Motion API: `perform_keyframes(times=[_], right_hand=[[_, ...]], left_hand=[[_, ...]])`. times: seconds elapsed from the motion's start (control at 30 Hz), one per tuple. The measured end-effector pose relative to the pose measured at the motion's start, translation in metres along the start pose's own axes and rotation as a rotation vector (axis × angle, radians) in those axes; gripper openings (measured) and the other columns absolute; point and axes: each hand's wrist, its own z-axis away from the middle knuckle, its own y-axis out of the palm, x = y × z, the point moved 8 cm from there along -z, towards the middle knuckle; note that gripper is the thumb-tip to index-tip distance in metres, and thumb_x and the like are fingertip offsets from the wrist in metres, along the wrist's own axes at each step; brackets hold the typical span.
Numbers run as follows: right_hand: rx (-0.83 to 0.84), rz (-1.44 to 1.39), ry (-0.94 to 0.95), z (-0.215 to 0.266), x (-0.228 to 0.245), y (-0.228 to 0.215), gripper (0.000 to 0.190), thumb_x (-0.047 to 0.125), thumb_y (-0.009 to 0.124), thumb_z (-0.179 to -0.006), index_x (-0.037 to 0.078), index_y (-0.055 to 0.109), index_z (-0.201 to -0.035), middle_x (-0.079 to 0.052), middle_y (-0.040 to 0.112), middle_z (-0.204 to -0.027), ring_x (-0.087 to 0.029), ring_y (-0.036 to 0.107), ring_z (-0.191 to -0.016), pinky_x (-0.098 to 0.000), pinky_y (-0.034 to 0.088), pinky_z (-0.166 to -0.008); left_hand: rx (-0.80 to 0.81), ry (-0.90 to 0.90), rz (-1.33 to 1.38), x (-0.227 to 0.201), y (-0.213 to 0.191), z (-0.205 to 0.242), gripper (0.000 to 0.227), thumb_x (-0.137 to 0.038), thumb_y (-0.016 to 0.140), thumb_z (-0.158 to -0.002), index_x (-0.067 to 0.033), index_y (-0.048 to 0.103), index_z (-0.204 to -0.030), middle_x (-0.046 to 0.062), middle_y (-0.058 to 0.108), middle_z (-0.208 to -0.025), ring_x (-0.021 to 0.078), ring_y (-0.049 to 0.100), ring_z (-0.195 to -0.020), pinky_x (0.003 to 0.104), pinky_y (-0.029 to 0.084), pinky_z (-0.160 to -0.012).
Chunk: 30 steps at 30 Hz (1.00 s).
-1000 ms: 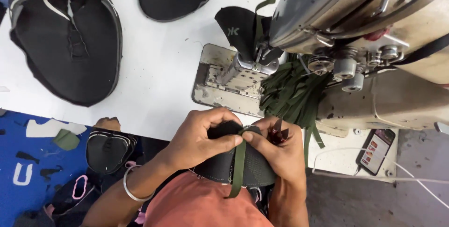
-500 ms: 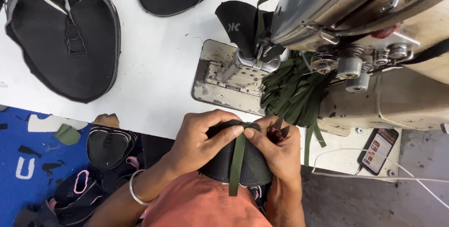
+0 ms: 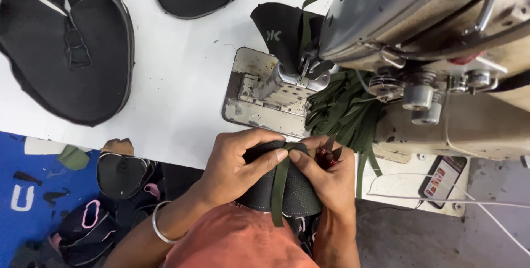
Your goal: The person uses a sewing machine to stitch a green strap onto the upper part of black sandals. They repeatedly guide the sandals under the needle, sew sections of the strap, and then cut the thread with scissors before moving on to the next sandal.
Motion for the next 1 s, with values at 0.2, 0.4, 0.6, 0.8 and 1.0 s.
perform_keyframes(times=[0.2,0.4,0.6,0.8,1.0], right_hand=[[-0.029,0.341,-0.036,-0.061,0.042,0.0,0.017,0.0,0.083,-0.081,0.002,0.069,-0.089,0.007,0.059,-0.071,-0.002,0.05,-0.065,-0.0198,0.039,-0.057],[-0.102,0.358,-0.066,-0.101,0.048,-0.002,0.034,0.003,0.087,-0.078,0.005,0.058,-0.095,0.007,0.051,-0.078,-0.002,0.044,-0.068,-0.0207,0.037,-0.057],[-0.195,0.258,-0.041,-0.103,0.048,-0.004,0.033,0.002,0.087,-0.078,0.003,0.06,-0.096,0.006,0.053,-0.078,-0.003,0.045,-0.067,-0.0206,0.037,-0.055],[-0.268,0.165,0.014,-0.101,0.054,-0.002,0.043,0.004,0.085,-0.074,0.003,0.061,-0.109,0.004,0.064,-0.084,-0.004,0.056,-0.07,-0.0198,0.049,-0.059],[-0.445,0.446,0.119,-0.092,0.055,-0.017,0.05,0.011,0.093,-0.075,0.0,0.059,-0.11,0.0,0.065,-0.085,-0.009,0.058,-0.071,-0.0234,0.052,-0.063]], left_hand=[[-0.118,0.269,-0.038,-0.006,-0.007,-0.046,0.022,-0.014,0.075,-0.096,-0.0016,0.066,-0.112,0.005,0.073,-0.105,0.0161,0.075,-0.095,0.029,0.06,-0.083],[-0.136,0.21,-0.303,-0.011,-0.011,-0.086,0.019,-0.011,0.077,-0.091,-0.0084,0.073,-0.11,0.008,0.06,-0.096,0.0241,0.065,-0.085,0.038,0.052,-0.075],[-0.06,0.147,-0.357,-0.011,-0.015,-0.105,0.02,-0.012,0.08,-0.085,-0.0085,0.075,-0.104,0.008,0.059,-0.096,0.0233,0.061,-0.078,0.036,0.05,-0.068],[-0.042,0.133,-0.351,-0.008,-0.014,-0.118,0.017,-0.014,0.083,-0.082,-0.0086,0.076,-0.097,0.008,0.058,-0.097,0.0218,0.059,-0.08,0.034,0.05,-0.066],[-0.073,0.137,-0.295,-0.001,-0.016,-0.122,0.016,-0.015,0.084,-0.083,-0.0076,0.074,-0.094,0.006,0.06,-0.097,0.0181,0.063,-0.084,0.032,0.055,-0.075]])
